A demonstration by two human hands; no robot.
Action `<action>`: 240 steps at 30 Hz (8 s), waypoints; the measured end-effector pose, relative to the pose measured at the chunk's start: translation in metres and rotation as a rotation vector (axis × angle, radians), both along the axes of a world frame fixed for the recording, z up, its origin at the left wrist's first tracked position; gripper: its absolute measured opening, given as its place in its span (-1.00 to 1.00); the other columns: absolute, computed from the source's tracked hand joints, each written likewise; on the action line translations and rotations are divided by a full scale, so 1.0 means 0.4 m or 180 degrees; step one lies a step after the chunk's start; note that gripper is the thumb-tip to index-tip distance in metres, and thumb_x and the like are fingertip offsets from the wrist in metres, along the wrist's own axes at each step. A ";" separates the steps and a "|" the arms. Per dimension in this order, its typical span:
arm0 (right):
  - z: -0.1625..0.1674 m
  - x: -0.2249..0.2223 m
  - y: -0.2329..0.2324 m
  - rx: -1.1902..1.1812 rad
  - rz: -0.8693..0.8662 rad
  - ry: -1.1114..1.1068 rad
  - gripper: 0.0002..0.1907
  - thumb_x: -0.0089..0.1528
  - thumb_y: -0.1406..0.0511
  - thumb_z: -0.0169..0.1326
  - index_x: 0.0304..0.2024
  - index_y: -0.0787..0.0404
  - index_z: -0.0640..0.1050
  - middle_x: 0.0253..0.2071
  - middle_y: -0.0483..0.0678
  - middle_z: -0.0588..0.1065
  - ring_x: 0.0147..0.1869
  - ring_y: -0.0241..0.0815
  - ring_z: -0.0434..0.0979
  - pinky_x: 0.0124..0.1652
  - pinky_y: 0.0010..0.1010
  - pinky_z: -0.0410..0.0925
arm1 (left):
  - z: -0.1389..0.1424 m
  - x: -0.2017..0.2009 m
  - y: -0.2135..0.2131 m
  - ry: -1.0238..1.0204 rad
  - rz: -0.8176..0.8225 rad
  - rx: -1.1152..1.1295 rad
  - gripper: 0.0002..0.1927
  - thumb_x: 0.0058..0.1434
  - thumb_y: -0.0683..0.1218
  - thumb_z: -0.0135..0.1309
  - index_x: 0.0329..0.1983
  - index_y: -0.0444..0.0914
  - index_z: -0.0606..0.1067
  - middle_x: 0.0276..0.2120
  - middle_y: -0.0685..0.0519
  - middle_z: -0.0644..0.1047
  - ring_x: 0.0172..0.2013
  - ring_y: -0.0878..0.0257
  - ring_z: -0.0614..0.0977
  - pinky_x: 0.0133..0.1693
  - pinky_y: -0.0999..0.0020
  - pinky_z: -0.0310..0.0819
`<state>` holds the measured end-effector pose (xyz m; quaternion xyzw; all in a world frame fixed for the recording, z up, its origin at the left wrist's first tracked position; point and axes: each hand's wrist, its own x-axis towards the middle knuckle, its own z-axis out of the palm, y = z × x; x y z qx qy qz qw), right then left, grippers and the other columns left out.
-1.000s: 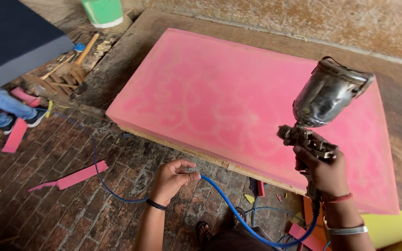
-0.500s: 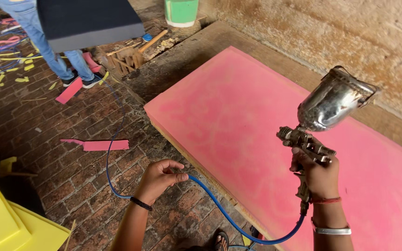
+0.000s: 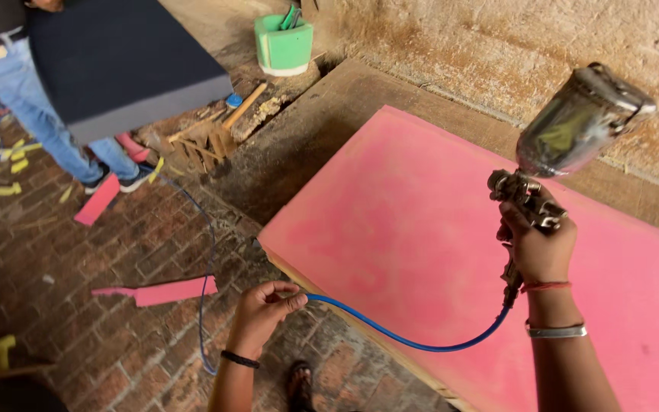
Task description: The person carries a large pink foam sheet from a stack, lays it flat on a work table, and uses a spray gun with an air hose to apply adhesive across the foam surface in sweeping passes. They then wipe the spray gun nozzle with a foam scrap and set the gun down.
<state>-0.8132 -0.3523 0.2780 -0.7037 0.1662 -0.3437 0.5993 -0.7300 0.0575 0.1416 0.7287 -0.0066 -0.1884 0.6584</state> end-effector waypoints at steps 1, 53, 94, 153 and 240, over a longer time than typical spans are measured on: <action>-0.002 0.026 0.024 0.0102 0.0026 -0.0068 -0.61 0.28 0.48 0.14 0.18 0.38 0.51 -0.36 -0.14 0.49 -0.43 -0.36 0.47 -0.42 -0.48 0.38 | 0.002 0.041 0.026 -0.0063 -0.0036 0.0010 -0.61 -0.02 0.01 0.43 -0.21 -0.31 0.67 -0.59 0.10 0.55 -0.57 0.37 0.48 -0.51 0.43 0.38; -0.012 -0.502 0.143 0.0084 -0.1845 0.0442 -0.72 0.27 0.43 0.16 0.04 0.31 0.59 -0.43 -0.17 0.49 -0.45 -0.40 0.42 -0.45 -0.54 0.28 | 0.016 0.035 -0.234 -0.0172 -0.2242 0.0968 -0.44 -0.08 0.13 0.39 -0.02 -0.18 0.62 -0.49 0.09 0.65 -0.43 0.29 0.68 -0.34 0.34 0.61; -0.171 -1.018 -0.027 0.0958 -0.1503 0.0716 -0.52 0.17 0.42 0.19 0.17 0.23 0.55 -0.49 -0.16 0.48 -0.52 -0.39 0.42 -0.53 -0.52 0.31 | 0.040 -0.451 -0.509 -0.0342 -0.2866 0.0620 -0.50 -0.07 -0.01 0.43 -0.05 -0.25 0.60 -0.34 0.03 0.73 -0.28 0.31 0.77 -0.23 0.38 0.65; -0.249 -1.297 -0.189 0.0476 -0.2435 0.0632 -0.87 0.26 0.39 0.22 -0.30 0.38 0.57 -0.50 -0.10 0.48 -0.49 -0.34 0.44 -0.47 -0.47 0.30 | 0.019 -0.622 -0.670 -0.1043 -0.3064 0.1090 -0.51 -0.11 0.11 0.46 -0.15 -0.20 0.65 -0.44 0.06 0.70 -0.35 0.28 0.72 -0.29 0.36 0.54; -0.173 0.663 0.704 0.1394 0.1640 -0.0362 -0.51 0.28 0.34 0.10 0.23 0.41 0.41 -0.16 0.12 0.55 -0.11 -0.04 0.61 -0.04 -0.18 0.50 | -0.265 0.603 0.775 0.0240 0.0014 0.1465 -0.63 0.09 0.04 0.32 -0.05 -0.17 0.64 -0.22 0.09 0.75 -0.13 0.26 0.77 -0.07 0.29 0.61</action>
